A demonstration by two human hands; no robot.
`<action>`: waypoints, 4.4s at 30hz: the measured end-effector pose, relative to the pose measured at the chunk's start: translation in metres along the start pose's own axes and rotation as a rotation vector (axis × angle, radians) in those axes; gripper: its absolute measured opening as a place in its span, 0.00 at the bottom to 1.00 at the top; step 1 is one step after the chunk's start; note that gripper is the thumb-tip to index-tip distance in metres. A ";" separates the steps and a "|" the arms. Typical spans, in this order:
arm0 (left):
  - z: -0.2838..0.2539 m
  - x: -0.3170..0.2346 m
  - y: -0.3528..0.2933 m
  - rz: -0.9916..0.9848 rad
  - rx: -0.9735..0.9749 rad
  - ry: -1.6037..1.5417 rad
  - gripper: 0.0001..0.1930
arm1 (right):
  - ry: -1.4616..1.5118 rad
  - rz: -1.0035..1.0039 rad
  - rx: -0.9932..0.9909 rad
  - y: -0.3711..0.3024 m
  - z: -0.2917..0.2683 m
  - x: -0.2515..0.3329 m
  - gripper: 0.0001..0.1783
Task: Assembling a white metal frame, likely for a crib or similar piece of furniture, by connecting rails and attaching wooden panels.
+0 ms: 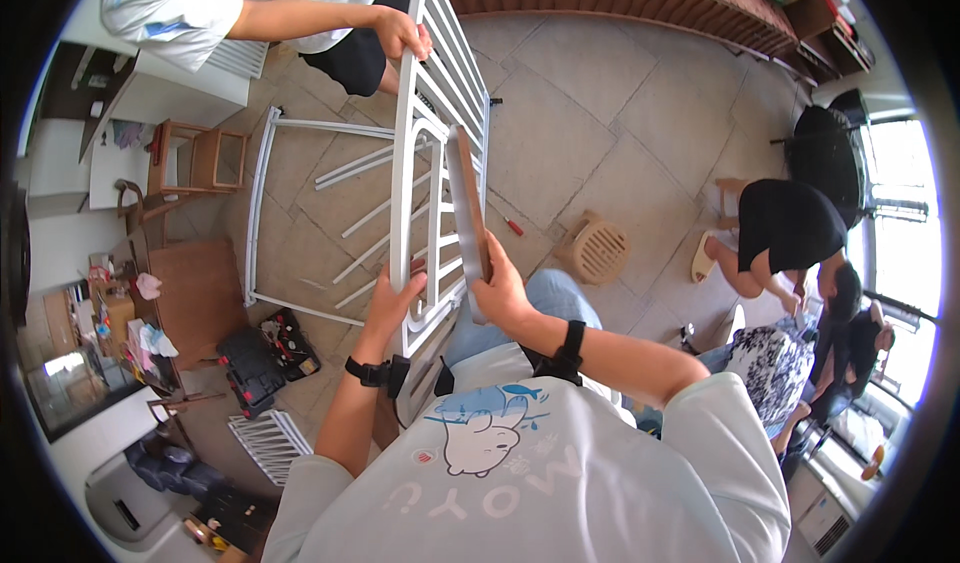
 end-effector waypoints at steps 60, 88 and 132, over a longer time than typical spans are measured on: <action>0.003 -0.036 0.009 -0.210 -0.526 0.790 0.22 | -0.294 -0.123 0.045 0.088 -0.050 -0.132 0.20; 0.023 -0.049 -0.043 -1.133 -1.250 0.753 0.13 | -1.400 0.410 0.082 0.465 -0.192 -0.636 0.16; 0.005 -0.026 -0.029 -0.138 -0.525 0.636 0.26 | -0.349 0.515 0.334 0.116 0.051 0.026 0.35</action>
Point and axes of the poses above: each hand's wrist, its own y-axis towards the middle knuckle, its own z-axis out of the palm, x = y × z, the point moved 6 cm from there along y, towards the middle knuckle, and after that the axes turned 3 degrees about -y, right-handed, at the moved point
